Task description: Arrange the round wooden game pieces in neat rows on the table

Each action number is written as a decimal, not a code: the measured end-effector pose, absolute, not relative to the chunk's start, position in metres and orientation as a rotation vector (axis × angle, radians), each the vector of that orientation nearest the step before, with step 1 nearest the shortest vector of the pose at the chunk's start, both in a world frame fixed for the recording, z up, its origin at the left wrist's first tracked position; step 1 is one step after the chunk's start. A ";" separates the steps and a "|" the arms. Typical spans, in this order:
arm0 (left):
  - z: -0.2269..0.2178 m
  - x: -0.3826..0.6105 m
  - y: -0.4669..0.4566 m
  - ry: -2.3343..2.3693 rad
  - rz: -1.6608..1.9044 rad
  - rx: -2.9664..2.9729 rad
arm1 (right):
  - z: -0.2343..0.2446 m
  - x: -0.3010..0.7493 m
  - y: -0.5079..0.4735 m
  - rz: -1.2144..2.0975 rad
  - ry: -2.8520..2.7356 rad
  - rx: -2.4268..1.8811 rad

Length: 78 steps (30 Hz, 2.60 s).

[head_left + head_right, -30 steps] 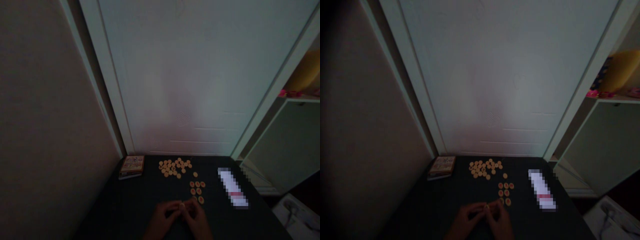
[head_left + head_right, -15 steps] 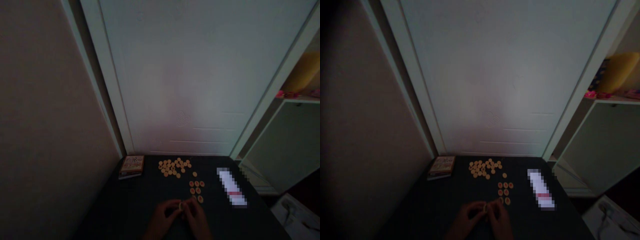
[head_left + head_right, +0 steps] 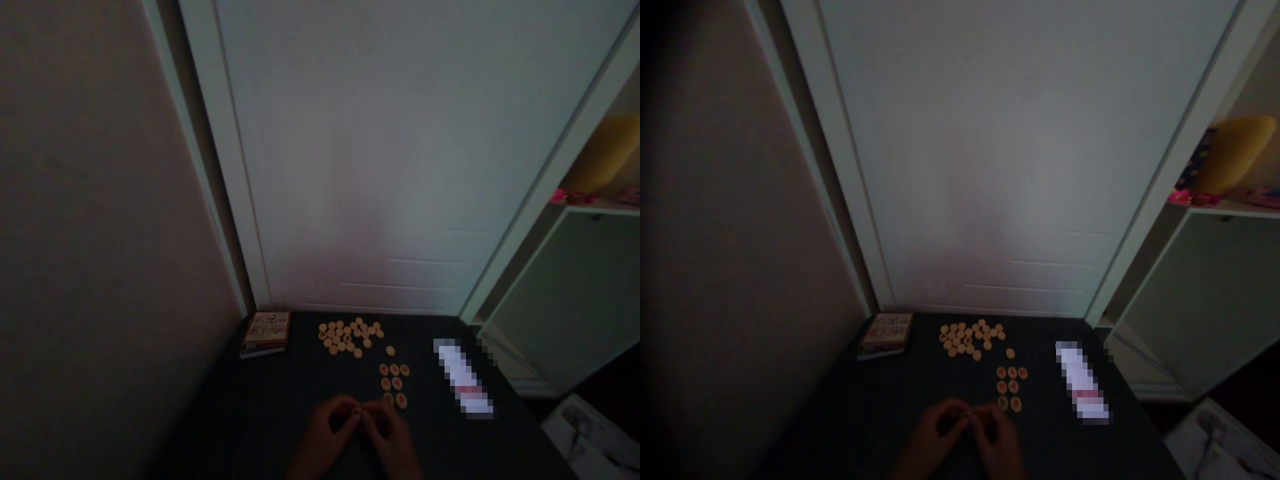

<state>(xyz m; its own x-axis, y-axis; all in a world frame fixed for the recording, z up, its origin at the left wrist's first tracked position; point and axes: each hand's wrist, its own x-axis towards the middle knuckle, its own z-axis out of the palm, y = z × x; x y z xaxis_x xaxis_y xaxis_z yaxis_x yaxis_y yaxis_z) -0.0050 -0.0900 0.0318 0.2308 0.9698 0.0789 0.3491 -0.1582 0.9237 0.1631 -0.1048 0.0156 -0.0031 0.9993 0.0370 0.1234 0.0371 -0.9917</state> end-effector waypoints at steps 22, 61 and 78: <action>0.038 0.056 -0.001 1.397 0.793 1.830 | 0.004 0.266 -0.086 0.456 -1.146 -1.628; 0.026 0.019 -0.001 1.747 0.877 2.383 | -0.004 0.266 -0.089 0.435 -1.267 -1.702; 0.023 -0.028 -0.057 1.538 0.718 2.359 | 0.007 0.251 -0.103 0.466 -1.208 -1.639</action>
<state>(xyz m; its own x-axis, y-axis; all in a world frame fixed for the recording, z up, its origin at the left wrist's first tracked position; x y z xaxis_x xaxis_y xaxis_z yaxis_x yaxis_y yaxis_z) -0.0276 -0.0571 0.0233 0.3269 0.9050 0.2722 0.7898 -0.4198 0.4472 0.2514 -0.1033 0.0071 0.4256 0.8723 0.2409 0.4848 0.0049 -0.8746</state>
